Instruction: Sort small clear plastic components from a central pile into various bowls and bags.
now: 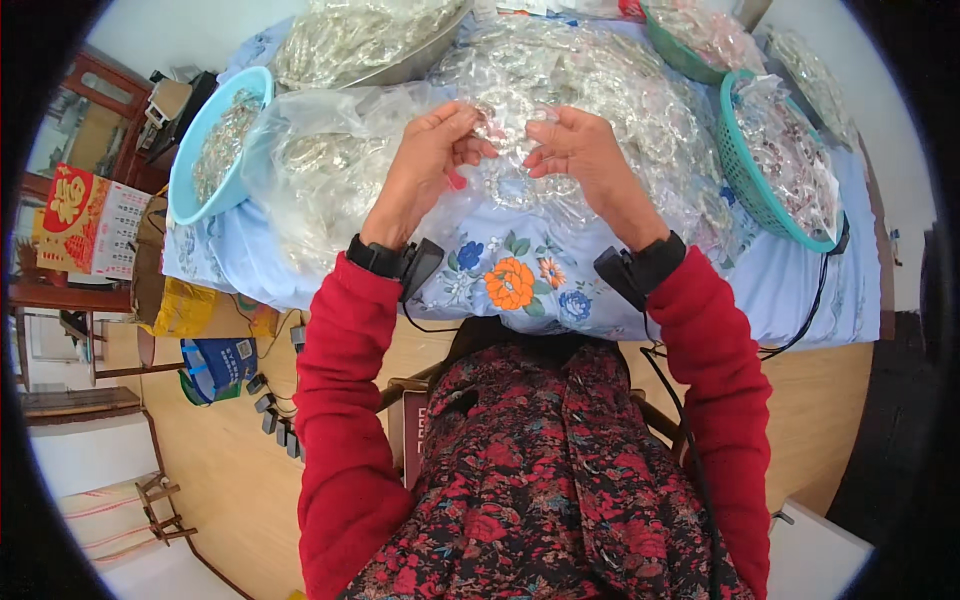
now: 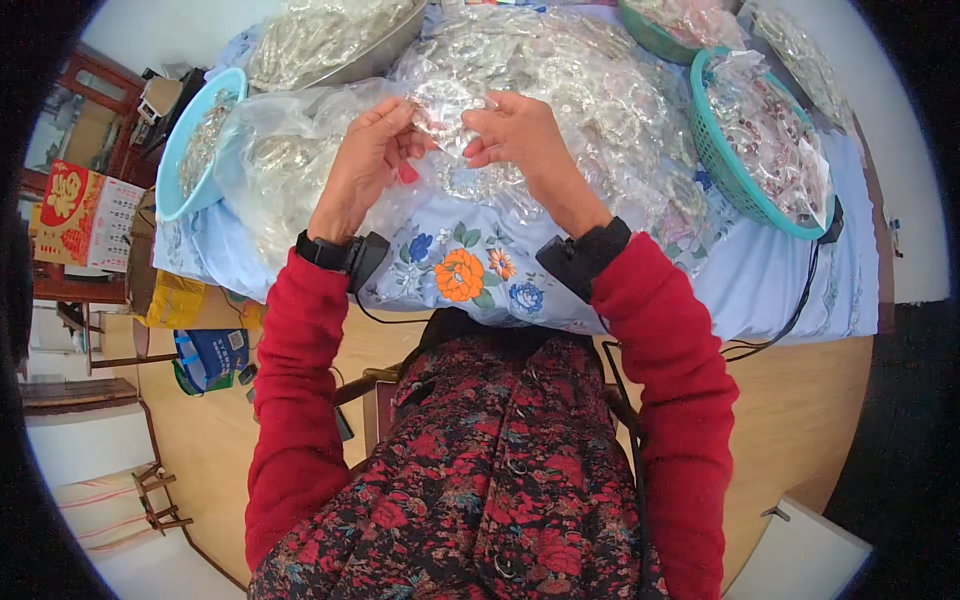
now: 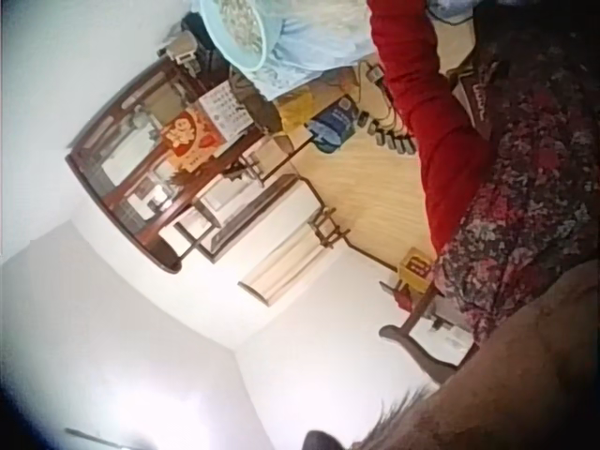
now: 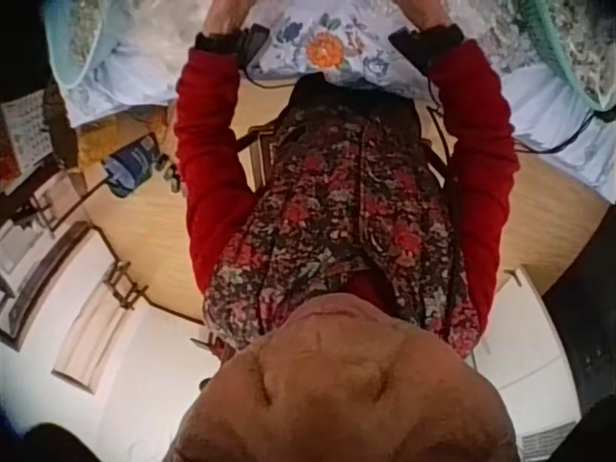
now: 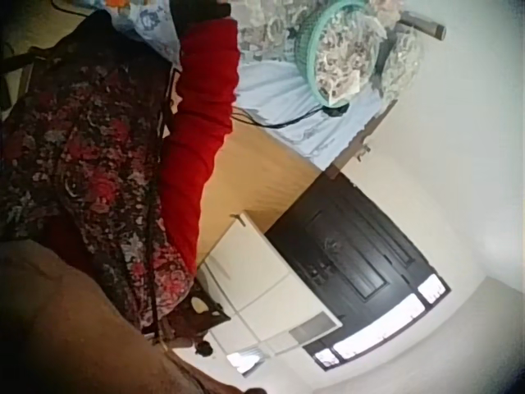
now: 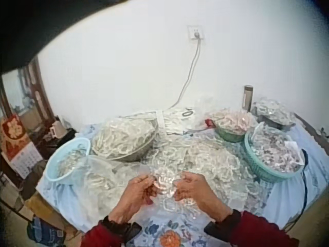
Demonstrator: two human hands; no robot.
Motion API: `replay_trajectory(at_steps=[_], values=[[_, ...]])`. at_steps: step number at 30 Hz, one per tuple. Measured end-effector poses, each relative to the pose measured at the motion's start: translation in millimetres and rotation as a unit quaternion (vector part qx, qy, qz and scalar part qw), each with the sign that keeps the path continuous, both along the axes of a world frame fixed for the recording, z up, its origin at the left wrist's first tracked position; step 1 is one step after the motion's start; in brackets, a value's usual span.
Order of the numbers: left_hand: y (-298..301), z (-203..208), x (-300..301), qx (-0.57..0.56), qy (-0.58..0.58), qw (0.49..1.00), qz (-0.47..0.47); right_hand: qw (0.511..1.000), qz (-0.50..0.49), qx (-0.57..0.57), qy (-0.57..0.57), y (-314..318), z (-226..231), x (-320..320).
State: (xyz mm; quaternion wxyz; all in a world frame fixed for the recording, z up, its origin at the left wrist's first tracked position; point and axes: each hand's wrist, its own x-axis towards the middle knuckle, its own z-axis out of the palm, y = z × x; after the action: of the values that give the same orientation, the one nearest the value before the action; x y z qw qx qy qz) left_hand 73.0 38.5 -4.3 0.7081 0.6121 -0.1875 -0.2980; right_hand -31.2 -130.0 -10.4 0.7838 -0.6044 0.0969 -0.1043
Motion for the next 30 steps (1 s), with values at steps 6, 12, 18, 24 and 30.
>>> replay_trajectory(at_steps=[6,12,18,24,30], values=[[2.0,11.7,0.0,0.088,-0.044,0.995,-0.010,0.998,0.002,-0.058,-0.002,-7.2,9.3,3.9],[-5.9,10.6,10.2,-0.018,0.013,1.000,0.019,0.998,-0.052,-0.029,0.000,-12.8,12.2,-4.1],[-16.7,56.5,62.0,-0.161,0.062,0.980,0.098,0.998,-0.049,-0.034,0.030,-28.0,0.1,-17.6],[-31.9,98.2,105.7,-0.231,0.018,0.953,0.195,0.997,-0.060,-0.037,0.041,-35.7,-3.1,-25.0],[-30.6,49.9,40.2,-0.117,-0.066,0.987,0.091,0.996,-0.039,-0.047,0.058,-41.8,-16.5,-34.4]])
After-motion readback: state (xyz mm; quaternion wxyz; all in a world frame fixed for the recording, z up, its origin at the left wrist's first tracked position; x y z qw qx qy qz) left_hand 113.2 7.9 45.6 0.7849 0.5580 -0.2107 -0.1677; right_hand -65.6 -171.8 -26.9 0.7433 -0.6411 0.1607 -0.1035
